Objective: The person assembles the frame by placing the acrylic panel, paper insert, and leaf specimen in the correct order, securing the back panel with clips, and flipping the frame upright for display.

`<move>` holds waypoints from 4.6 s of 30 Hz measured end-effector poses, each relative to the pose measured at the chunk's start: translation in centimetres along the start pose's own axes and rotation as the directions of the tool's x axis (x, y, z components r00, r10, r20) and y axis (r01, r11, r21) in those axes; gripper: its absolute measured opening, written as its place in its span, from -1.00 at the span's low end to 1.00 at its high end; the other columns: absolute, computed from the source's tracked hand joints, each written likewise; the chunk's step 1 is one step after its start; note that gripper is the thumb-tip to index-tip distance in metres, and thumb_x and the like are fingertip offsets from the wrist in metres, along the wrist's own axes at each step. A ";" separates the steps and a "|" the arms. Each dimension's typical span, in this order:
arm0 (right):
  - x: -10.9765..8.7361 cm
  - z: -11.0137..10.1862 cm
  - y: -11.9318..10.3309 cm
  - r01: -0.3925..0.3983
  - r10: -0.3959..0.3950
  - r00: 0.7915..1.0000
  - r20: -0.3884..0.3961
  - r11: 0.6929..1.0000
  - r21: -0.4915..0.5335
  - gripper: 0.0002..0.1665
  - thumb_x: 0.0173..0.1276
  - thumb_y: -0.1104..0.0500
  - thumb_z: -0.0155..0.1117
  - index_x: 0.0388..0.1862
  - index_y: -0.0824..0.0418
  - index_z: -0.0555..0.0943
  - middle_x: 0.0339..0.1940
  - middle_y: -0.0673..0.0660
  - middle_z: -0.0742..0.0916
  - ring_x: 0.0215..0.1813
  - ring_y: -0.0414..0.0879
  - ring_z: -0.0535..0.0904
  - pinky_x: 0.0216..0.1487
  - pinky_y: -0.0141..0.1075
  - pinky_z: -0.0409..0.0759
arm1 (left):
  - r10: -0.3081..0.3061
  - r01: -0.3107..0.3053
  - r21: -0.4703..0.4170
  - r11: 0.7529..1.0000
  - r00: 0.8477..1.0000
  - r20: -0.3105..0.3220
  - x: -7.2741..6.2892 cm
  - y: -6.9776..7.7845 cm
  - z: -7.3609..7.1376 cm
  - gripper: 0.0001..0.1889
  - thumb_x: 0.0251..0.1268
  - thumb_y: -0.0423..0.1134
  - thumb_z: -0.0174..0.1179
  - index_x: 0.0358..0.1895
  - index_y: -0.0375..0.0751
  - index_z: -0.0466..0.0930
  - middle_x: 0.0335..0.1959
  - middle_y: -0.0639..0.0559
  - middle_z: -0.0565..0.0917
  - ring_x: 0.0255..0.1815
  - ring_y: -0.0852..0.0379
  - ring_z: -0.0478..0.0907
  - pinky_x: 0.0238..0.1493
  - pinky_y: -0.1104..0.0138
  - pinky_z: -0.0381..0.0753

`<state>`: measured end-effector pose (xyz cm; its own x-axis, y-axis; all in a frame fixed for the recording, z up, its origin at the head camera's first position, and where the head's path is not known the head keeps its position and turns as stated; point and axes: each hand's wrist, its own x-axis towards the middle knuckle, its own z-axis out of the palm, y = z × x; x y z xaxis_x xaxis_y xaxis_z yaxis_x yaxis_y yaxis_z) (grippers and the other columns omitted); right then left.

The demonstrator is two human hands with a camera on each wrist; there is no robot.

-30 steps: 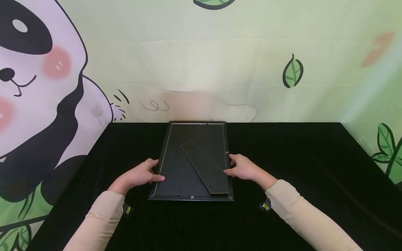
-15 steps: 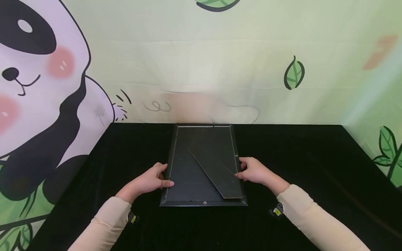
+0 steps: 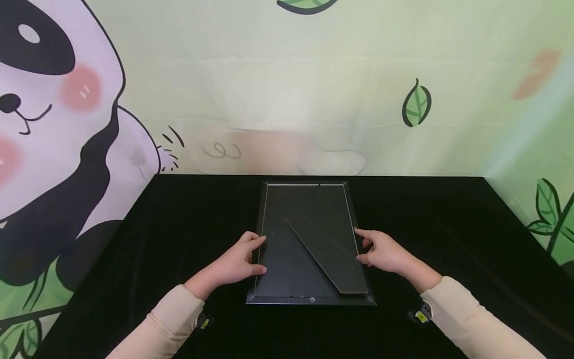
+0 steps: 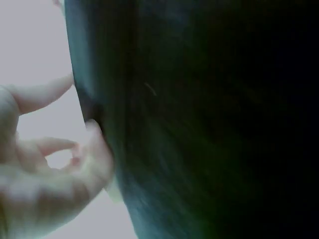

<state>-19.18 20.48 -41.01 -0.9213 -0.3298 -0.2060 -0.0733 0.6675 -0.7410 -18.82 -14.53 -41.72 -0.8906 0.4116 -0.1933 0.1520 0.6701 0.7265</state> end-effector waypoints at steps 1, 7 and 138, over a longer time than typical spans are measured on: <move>0.0 -0.1 0.0 0.002 -0.002 1.000 -0.003 1.000 -0.004 -0.14 0.20 0.35 0.32 0.42 0.52 0.17 0.02 0.44 0.55 -0.39 -0.11 0.60 -0.31 -0.23 0.60 | 0.002 -0.002 0.028 1.000 1.000 -0.006 0.0 0.4 0.0 -0.21 0.19 -0.34 0.33 0.46 -0.37 0.13 0.19 -0.15 0.31 -0.25 0.09 0.45 -0.30 0.29 0.50; -0.3 -0.2 0.0 0.010 -0.010 1.000 0.010 1.000 -0.012 -0.13 0.22 0.34 0.31 0.44 0.50 0.15 0.05 0.46 0.53 -0.36 -0.10 0.59 -0.30 -0.23 0.58 | 0.008 -0.009 0.032 0.999 1.000 0.004 -0.2 0.8 0.1 -0.16 0.16 -0.39 0.33 0.49 -0.32 0.07 0.29 -0.15 0.28 -0.43 0.12 0.43 -0.44 0.32 0.49; -0.9 -1.1 3.1 -0.075 0.013 0.982 0.187 0.942 0.328 -0.37 0.30 0.17 0.34 0.19 0.47 0.30 -0.09 0.27 0.56 -0.24 0.00 0.66 -0.12 -0.14 0.66 | -0.199 0.176 -0.242 0.954 0.977 -0.074 -2.7 1.3 3.6 0.37 -0.40 -0.13 0.65 0.51 -0.35 -0.15 0.37 -0.33 0.04 0.26 -0.23 0.19 0.18 -0.08 0.34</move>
<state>-19.03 23.60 -42.39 -0.8343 -0.4403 -0.3317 0.1252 0.4347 -0.8918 -14.64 -12.56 -42.68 -0.9322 0.2232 -0.2849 -0.1157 0.5621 0.8189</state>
